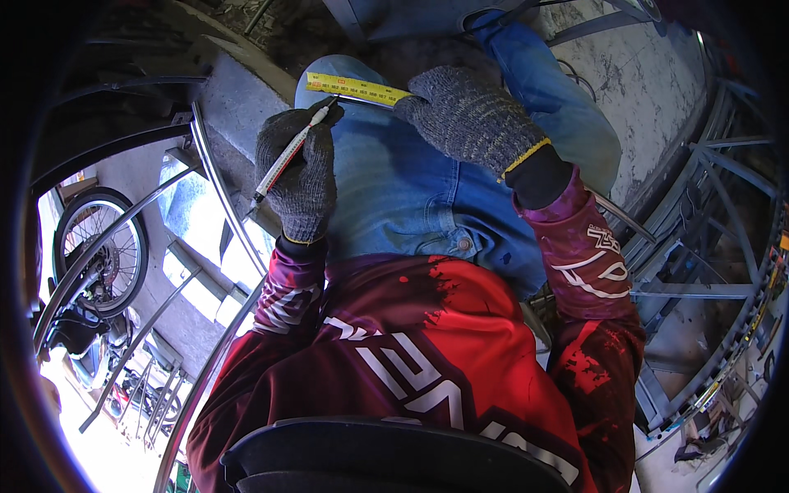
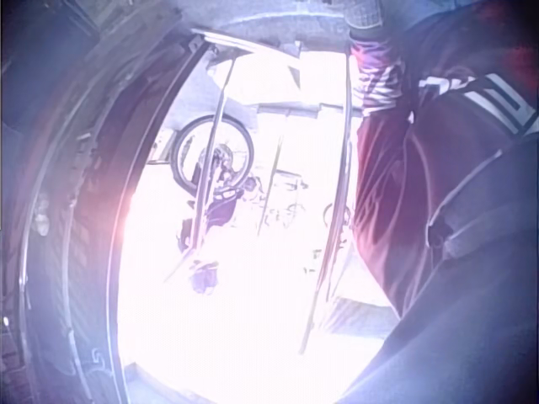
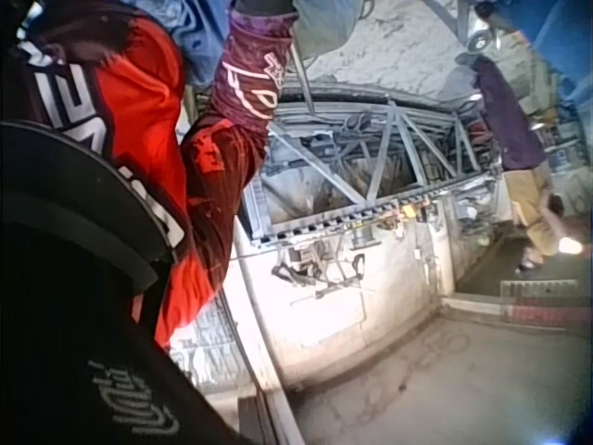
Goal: The person measures a metal pipe using a measuring tape and marks around the pipe with a marker.
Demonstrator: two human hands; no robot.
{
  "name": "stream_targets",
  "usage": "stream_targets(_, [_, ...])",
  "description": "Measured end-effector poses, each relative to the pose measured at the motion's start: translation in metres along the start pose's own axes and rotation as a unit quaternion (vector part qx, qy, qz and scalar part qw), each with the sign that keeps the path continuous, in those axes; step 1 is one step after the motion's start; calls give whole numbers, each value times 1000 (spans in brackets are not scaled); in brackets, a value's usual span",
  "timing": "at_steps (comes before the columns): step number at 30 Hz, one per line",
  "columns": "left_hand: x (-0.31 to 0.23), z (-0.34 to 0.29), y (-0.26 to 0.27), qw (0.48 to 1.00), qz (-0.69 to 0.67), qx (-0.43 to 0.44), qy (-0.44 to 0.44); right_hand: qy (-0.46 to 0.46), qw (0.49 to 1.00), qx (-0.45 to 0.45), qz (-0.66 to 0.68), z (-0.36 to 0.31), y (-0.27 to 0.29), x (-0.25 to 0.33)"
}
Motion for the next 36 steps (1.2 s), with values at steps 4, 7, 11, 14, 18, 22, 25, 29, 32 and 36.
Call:
stream_targets(4, [-3, 2, 0, 999, 30, 16, 2, -7, 1000, 5, -4, 0, 4, 4])
stream_targets(7, [-4, 3, 0, 1000, 26, 13, -6, 9, 999, -25, 34, 0, 9, 5])
stream_targets(11, [-4, 1, -4, 995, 67, 71, 7, -23, 999, 8, 43, 2, 7, 2])
stream_targets(14, [-2, 0, -2, 997, 47, 56, 7, -25, 998, 21, 45, 2, 4, 1])
stream_targets(18, [1, -1, -2, 999, 34, 29, 12, 12, 1000, -16, 15, -4, 3, 1])
stream_targets(22, [-6, 4, 1, 998, 58, 18, -13, 30, 999, -23, -5, -4, 2, 3])
stream_targets(25, [-2, 2, 1, 999, 42, 16, -2, 5, 1000, 6, 11, -1, 1, 2])
stream_targets(29, [-1, 0, -1, 998, 34, 46, 23, -5, 999, -15, 41, -1, 11, 5])
stream_targets(32, [-7, 4, 0, 997, 54, 46, 10, 11, 999, -14, 40, 0, 15, 11])
stream_targets(36, [-14, 5, 4, 997, 57, 45, -33, -9, 999, 27, 38, 1, 7, 6])
Point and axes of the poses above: each hand's wrist, its own z-axis towards the middle knuckle, its own y-axis out of the back of the hand, x = y × z, the point moved 10 cm from there along z, towards the middle knuckle, and after that the axes turned 5 degrees about -y, right-handed, at the moved point
